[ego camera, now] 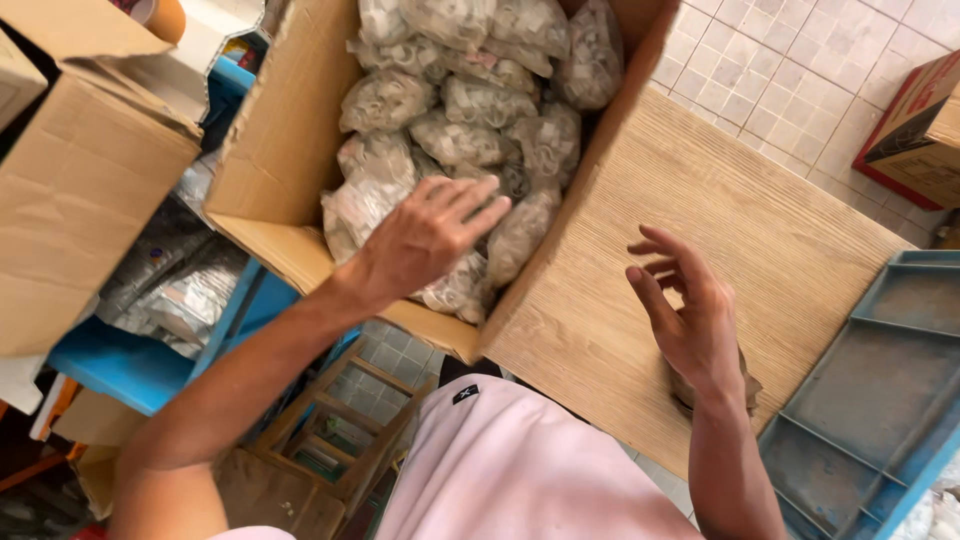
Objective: The person picks up plastic bags containing small white items from a blue bin and a cardboard box, wipes each bag with a cloth, and places them onto a table.
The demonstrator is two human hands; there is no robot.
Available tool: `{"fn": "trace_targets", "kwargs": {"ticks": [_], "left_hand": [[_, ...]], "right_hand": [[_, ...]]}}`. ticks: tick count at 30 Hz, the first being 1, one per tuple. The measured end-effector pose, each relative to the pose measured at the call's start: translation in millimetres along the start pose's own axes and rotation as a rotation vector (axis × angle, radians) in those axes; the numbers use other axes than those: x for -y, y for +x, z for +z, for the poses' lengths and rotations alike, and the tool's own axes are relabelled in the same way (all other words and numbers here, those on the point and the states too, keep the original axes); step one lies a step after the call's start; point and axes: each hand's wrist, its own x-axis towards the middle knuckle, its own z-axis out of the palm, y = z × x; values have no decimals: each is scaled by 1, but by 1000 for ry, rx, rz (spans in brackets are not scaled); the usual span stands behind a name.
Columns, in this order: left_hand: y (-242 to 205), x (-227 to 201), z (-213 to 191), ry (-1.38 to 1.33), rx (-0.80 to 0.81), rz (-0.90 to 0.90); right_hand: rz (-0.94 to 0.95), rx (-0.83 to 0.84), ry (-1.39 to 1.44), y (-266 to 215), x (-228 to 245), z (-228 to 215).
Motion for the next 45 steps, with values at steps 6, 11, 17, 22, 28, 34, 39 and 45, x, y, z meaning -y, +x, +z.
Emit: {"fn": "trace_targets", "kwargs": {"ticks": [6, 11, 17, 22, 28, 34, 39, 45], "left_hand": [[-22, 96, 47, 117, 238, -4], [-7, 124, 72, -47, 228, 6], [13, 152, 75, 38, 31, 85], [32, 177, 72, 303, -182, 139], [89, 205, 46, 38, 655, -286], [59, 207, 106, 329, 208, -80], [57, 192, 110, 380, -324, 3], [46, 176, 86, 331, -246, 37]], "right_hand": [[-153, 80, -98, 89, 44, 59], [-108, 231, -289, 159, 36, 98], [-32, 365, -479, 217, 4, 130], [-44, 346, -273, 254, -3, 149], [795, 463, 125, 292, 28, 162], [964, 312, 403, 293, 22, 162], [860, 307, 644, 288, 11, 163], [983, 240, 678, 292, 29, 169]]}}
